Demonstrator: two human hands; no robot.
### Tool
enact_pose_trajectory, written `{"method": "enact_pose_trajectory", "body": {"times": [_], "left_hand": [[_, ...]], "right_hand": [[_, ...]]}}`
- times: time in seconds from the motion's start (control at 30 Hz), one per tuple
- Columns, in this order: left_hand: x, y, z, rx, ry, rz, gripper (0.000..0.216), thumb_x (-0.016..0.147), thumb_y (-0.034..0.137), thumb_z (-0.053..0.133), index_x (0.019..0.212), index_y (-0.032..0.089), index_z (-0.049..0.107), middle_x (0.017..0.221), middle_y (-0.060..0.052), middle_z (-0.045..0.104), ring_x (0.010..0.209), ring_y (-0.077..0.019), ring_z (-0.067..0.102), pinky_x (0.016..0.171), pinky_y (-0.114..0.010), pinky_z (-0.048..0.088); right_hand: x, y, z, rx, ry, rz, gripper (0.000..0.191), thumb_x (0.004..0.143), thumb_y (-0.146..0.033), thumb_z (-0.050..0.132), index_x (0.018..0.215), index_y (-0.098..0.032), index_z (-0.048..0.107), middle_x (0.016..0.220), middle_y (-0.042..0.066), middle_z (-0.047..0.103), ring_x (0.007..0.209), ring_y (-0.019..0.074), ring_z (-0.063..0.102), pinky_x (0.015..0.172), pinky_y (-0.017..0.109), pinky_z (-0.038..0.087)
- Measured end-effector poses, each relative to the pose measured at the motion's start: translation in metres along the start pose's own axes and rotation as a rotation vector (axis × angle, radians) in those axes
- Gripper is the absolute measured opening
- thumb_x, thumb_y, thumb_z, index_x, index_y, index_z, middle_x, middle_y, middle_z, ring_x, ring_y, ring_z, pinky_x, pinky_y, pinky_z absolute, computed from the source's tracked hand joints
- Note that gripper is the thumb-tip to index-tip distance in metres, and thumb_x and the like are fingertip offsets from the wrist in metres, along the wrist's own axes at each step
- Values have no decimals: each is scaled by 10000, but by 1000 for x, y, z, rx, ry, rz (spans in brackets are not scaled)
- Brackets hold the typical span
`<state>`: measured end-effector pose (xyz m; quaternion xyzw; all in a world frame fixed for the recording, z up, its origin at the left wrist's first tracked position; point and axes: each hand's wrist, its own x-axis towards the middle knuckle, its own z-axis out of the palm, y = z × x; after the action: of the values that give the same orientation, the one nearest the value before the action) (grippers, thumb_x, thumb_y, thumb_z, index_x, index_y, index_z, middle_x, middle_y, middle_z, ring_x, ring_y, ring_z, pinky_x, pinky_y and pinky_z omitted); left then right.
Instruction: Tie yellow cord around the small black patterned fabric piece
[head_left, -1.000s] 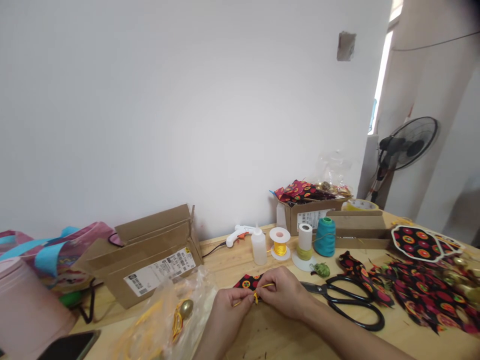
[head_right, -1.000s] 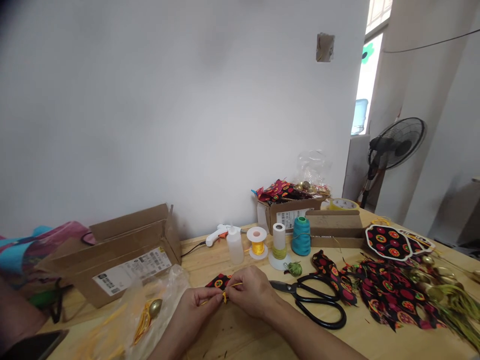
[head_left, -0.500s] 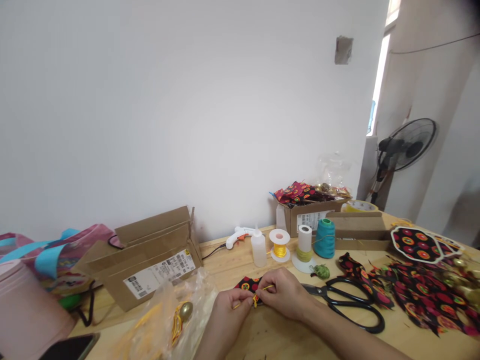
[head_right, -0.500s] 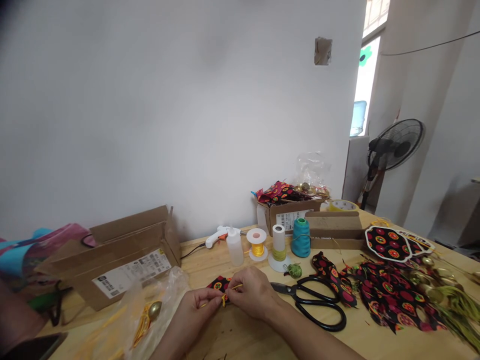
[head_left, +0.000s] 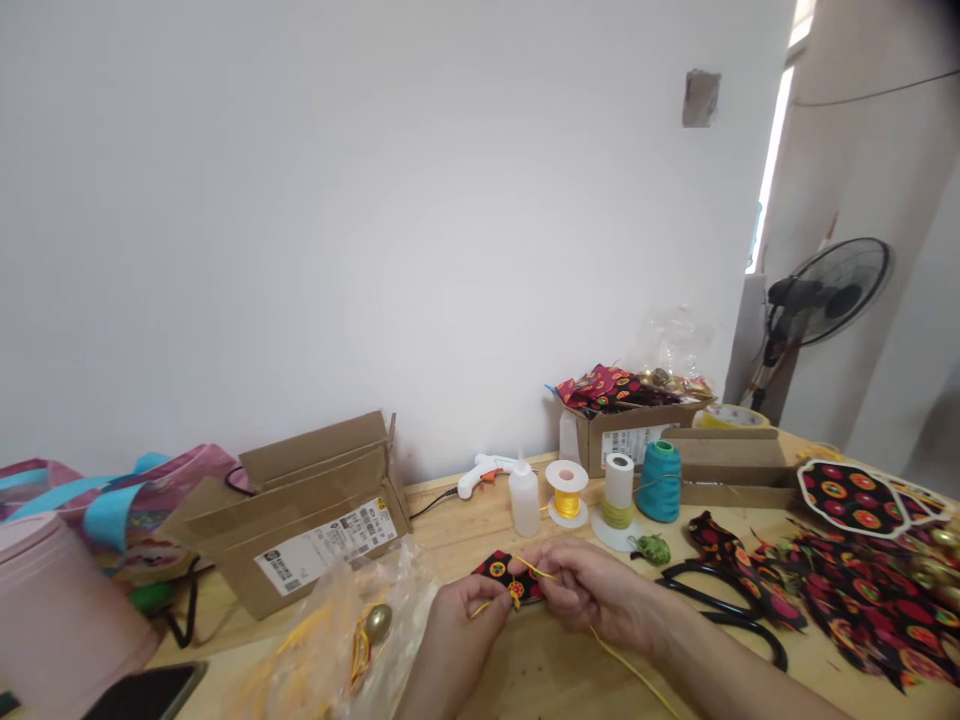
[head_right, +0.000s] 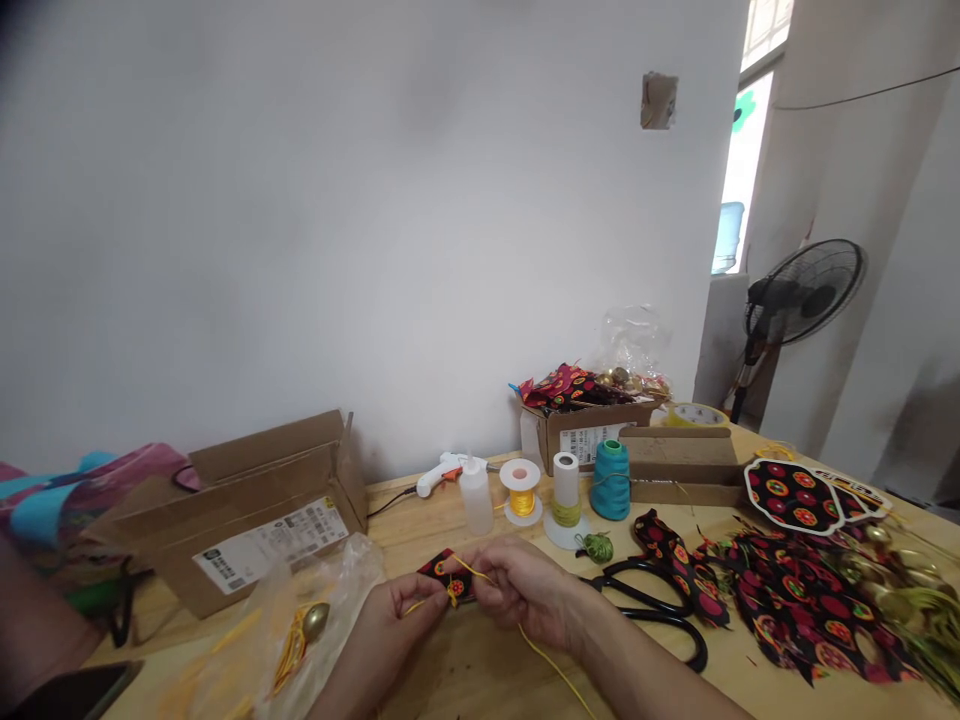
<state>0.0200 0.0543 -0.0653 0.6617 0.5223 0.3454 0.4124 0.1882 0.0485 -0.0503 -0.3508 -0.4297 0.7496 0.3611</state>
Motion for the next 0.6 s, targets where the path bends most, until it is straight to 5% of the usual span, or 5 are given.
{"method": "enact_pose_trajectory", "body": {"times": [0.17, 0.37, 0.6], "left_hand": [[-3, 5, 0, -90, -43, 0, 175, 634, 278, 546, 621, 120, 622, 633, -36, 644, 638, -172, 545, 611, -246, 382], [-2, 1, 3, -246, -126, -64, 187, 615, 296, 571, 663, 121, 618, 556, -12, 611, 524, -130, 507, 491, -212, 335], [-4, 5, 6, -242, -13, -79, 275, 605, 396, 572, 524, 133, 561, 411, 44, 502, 348, -49, 312, 376, -181, 182]], "right_hand": [[4, 12, 13, -500, 35, -201, 364, 647, -133, 386, 952, -180, 578, 400, -76, 428, 299, 49, 353, 322, 149, 184], [0, 15, 20, -1147, 319, -468, 211, 673, -178, 472, 807, -232, 626, 480, -44, 538, 419, 81, 438, 431, 175, 261], [1, 14, 13, -1318, 428, -475, 76, 659, -246, 554, 658, -227, 627, 607, -24, 626, 533, 103, 514, 492, 184, 296]]}}
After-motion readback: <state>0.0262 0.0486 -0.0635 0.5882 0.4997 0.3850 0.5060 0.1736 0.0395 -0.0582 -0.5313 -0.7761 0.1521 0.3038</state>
